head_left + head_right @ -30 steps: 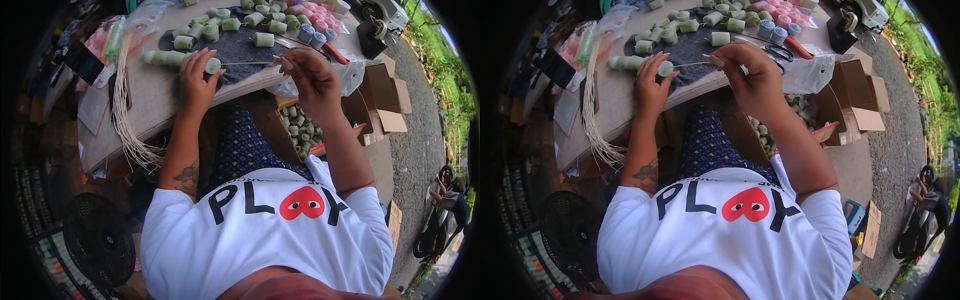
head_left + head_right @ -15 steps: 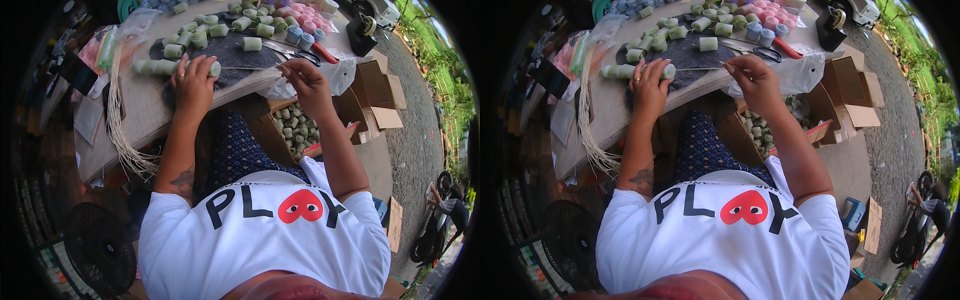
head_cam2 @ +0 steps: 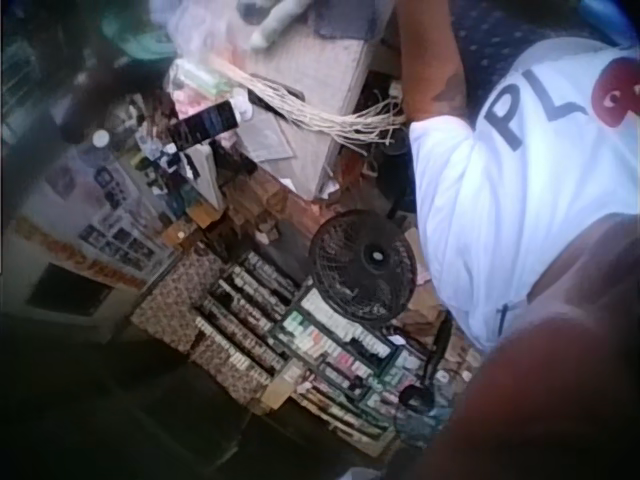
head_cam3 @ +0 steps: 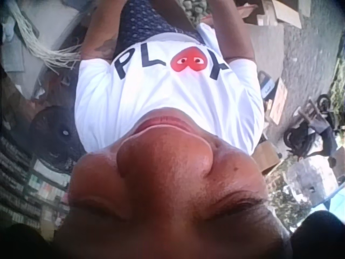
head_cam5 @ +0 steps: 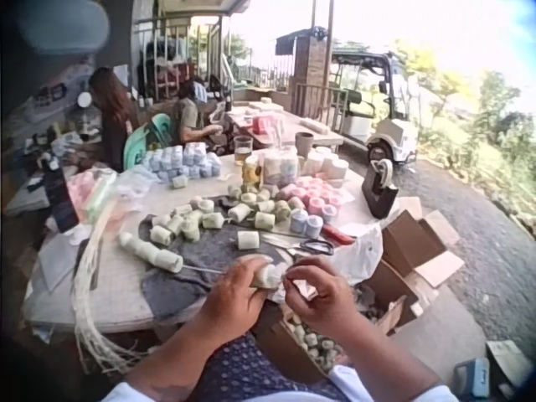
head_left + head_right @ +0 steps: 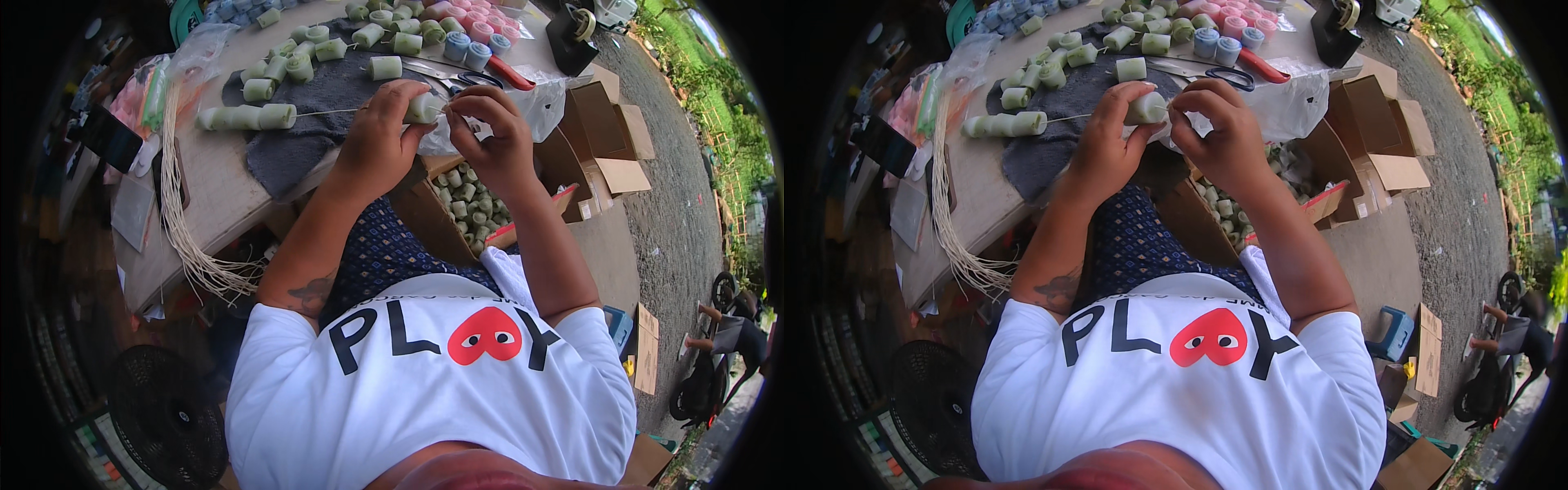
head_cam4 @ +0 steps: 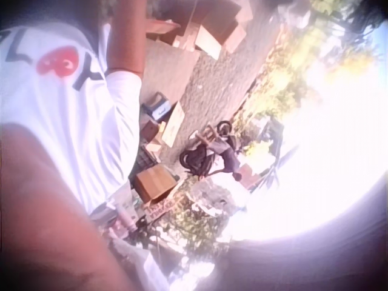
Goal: The person assembles small cylindrical objects by threading string through them, tying knots, and trimming excess string with scissors. They handle multiple cylinders and place finished units into a cardboard box.
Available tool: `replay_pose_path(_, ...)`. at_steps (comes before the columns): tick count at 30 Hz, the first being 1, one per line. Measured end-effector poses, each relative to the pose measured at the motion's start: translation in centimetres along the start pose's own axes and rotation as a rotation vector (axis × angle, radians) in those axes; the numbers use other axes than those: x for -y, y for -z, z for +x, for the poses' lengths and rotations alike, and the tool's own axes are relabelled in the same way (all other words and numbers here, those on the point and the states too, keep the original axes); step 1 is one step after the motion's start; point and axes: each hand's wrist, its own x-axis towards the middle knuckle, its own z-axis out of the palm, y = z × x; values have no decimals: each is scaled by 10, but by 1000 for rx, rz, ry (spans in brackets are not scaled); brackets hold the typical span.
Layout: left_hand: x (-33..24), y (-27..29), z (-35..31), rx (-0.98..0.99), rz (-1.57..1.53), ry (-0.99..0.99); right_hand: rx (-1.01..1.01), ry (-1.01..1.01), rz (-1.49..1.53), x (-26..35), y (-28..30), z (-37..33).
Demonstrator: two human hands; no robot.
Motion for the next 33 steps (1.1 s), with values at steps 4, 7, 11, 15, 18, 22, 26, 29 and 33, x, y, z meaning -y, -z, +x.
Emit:
replay_pose_path(4,-6,-5,2,12,-5,-73,-30,-69,79,-5,-2,-3)
replay_pose_path(7,-6,-8,2,-14,-14,-89,-71,-318,297,-5,-6,-6)
replay_pose_path(11,-7,-11,0,-34,-58,-97,-99,-362,443,-10,-19,-12)
replay_pose_path(15,0,-13,-6,-79,-90,-95,-89,-294,307,-5,-23,-8)
replay_pose_path(18,1,-11,-8,-101,-102,-78,-111,-313,322,-3,-27,-9)
replay_pose_path(22,-2,-7,-7,-139,-78,-75,-177,-331,449,1,-36,-10)
replay_pose_path(26,0,-7,-9,-166,-65,-76,-197,-185,302,-4,-41,-9)
replay_pose_path(29,1,-5,-11,-177,-90,-40,-195,-118,205,-3,-42,-7)
replay_pose_path(33,1,3,-11,-195,-108,30,-150,-37,56,12,-31,2)
